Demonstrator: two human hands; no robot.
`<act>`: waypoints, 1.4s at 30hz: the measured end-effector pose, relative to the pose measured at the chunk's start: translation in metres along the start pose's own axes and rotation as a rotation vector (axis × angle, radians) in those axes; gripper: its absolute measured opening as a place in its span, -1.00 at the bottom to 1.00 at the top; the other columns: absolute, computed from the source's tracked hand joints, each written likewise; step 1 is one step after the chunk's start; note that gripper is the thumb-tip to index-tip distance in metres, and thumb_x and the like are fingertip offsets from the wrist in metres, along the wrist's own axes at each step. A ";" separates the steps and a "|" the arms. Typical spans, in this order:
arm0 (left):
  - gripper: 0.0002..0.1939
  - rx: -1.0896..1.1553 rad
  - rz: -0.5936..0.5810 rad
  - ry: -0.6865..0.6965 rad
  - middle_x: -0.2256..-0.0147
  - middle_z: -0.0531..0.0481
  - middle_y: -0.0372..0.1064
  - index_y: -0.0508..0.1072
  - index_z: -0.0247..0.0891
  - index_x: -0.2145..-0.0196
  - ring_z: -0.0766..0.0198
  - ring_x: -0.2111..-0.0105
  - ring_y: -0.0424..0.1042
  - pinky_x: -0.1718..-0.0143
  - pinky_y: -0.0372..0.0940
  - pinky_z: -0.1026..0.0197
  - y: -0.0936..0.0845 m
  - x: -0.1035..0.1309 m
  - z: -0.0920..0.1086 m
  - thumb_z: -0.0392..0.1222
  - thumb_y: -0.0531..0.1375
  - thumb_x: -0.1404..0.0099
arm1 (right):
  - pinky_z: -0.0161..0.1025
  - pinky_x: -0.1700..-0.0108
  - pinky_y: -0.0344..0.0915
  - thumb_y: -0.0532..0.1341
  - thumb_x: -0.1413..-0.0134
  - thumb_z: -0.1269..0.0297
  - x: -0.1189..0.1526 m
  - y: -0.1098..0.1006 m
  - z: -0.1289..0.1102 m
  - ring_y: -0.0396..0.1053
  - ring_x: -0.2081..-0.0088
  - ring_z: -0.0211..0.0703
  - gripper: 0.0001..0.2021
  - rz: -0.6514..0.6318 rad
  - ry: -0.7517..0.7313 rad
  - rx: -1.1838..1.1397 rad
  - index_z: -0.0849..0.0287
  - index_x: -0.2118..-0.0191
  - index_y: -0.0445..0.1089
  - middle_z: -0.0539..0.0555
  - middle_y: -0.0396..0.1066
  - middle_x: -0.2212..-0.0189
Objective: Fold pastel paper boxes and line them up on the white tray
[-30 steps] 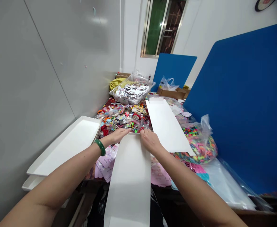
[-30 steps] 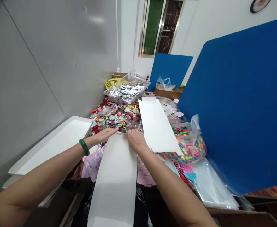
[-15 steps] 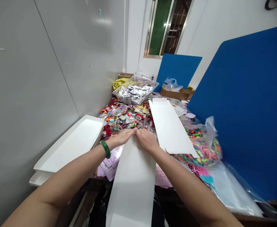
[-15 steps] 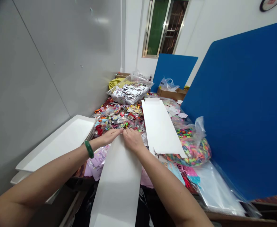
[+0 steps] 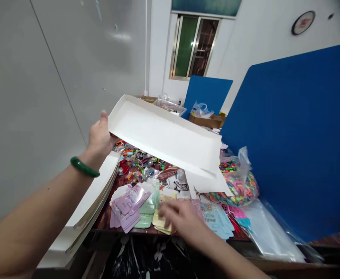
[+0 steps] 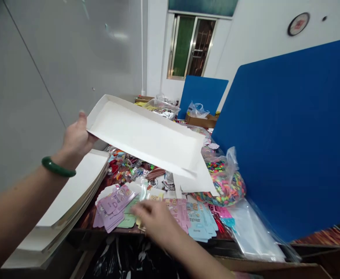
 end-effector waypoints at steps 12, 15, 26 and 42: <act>-0.35 -0.459 -0.247 -0.132 -0.05 -0.12 0.30 0.24 -0.12 -0.10 0.03 -0.05 0.30 0.16 0.35 0.13 -0.008 0.057 -0.034 0.22 0.17 -0.13 | -0.36 0.51 0.28 0.32 0.23 0.25 -0.050 -0.163 0.022 0.35 0.50 -0.29 -0.70 0.591 -0.071 -0.503 0.17 0.30 0.29 -0.05 0.43 0.45; -0.28 -0.540 -0.478 -0.225 -0.07 -0.17 0.30 0.23 -0.16 -0.13 0.01 -0.01 0.35 0.13 0.33 0.09 0.004 0.048 -0.058 0.14 0.27 -0.06 | -0.40 0.59 0.14 0.28 0.15 0.18 -0.061 -0.101 0.036 0.26 0.59 -0.33 -0.71 0.227 0.041 -0.297 0.20 0.28 0.32 -0.07 0.39 0.53; -0.50 -0.294 -0.514 -0.705 0.28 -0.18 0.54 0.45 -0.33 0.21 0.04 0.36 0.53 0.37 0.43 0.06 0.010 0.069 -0.165 -0.07 0.41 0.10 | -0.31 0.49 0.23 0.25 0.12 0.09 -0.089 -0.067 0.075 0.31 0.55 -0.23 -0.70 0.436 -0.020 -0.338 0.11 0.28 0.22 -0.07 0.39 0.54; -0.56 -0.289 -0.523 -0.579 0.34 -0.14 0.52 0.50 -0.37 0.28 0.14 0.41 0.48 0.39 0.33 0.18 0.010 0.074 -0.157 -0.03 0.38 0.08 | -0.36 0.57 -0.03 0.28 0.18 0.00 -0.100 -0.080 0.074 0.04 0.63 -0.37 -0.68 0.381 0.002 -0.102 0.22 0.52 0.38 -0.12 0.15 0.70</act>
Point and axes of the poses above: each hand's wrist, its own x-axis away from the middle knuckle, its own y-axis out of the palm, z = x × y, the point moved 6 cm from there along -x, towards the middle knuckle
